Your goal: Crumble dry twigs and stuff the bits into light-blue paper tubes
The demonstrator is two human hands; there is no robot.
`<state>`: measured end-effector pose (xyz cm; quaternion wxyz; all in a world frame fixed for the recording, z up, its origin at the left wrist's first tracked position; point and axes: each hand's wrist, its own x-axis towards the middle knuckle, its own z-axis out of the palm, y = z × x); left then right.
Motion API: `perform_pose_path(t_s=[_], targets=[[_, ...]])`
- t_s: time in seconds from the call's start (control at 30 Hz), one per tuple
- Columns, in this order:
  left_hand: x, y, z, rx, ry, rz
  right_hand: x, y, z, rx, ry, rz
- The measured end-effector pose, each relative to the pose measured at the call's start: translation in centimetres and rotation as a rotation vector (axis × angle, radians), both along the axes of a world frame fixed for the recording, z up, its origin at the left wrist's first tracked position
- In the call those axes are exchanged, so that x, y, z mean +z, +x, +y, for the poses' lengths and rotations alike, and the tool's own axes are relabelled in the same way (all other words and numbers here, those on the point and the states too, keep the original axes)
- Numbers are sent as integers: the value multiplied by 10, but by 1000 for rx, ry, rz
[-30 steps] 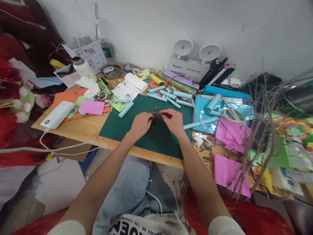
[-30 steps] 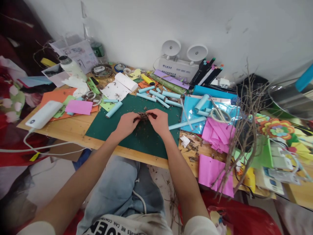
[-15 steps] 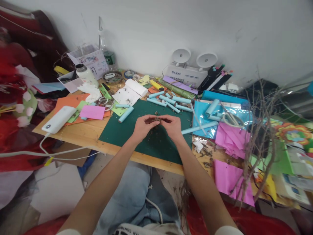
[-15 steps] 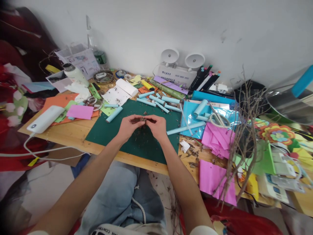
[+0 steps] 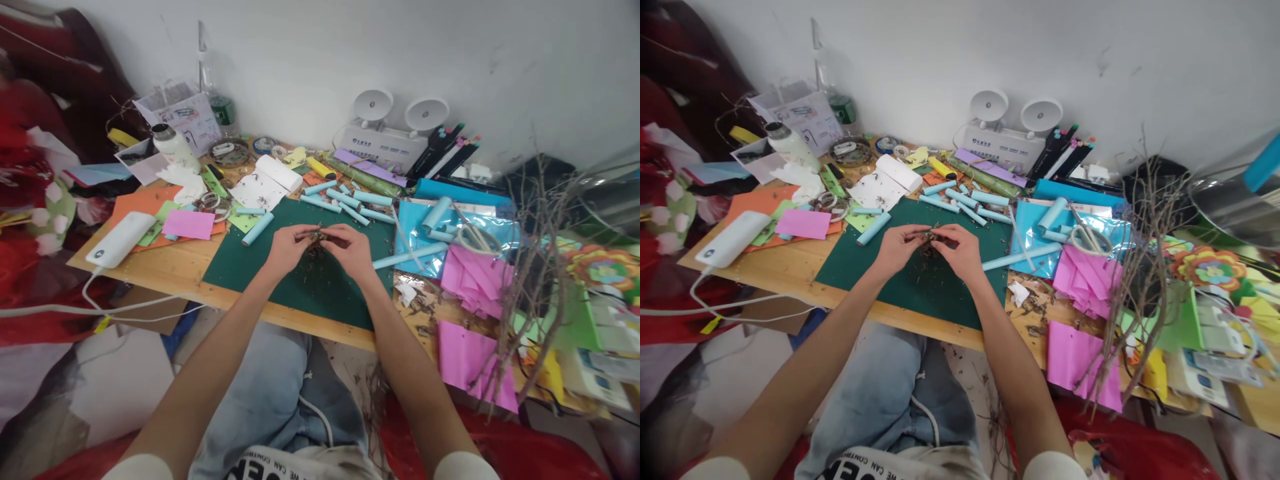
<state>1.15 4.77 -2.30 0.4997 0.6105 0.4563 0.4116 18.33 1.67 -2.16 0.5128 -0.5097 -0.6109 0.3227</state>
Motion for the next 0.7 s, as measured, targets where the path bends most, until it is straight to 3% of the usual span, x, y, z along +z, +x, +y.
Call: perform_pose_path(t_s=[0.13,0.33,0.5,0.6,0.7], targets=[[1,2,0,-2,36,126,-4,0,0,-32,54,-103],[-1,-5,2,-11,216,355,-9,7,4,-118,-39,-135],[2,-9,2,-126,391,564,-13,14,7,-66,-29,-349],[-2,-15,3,-105,420,647,-11,14,6,-63,-5,-401],[-6,-23,3,-55,429,608,-7,11,1,1,26,-485]])
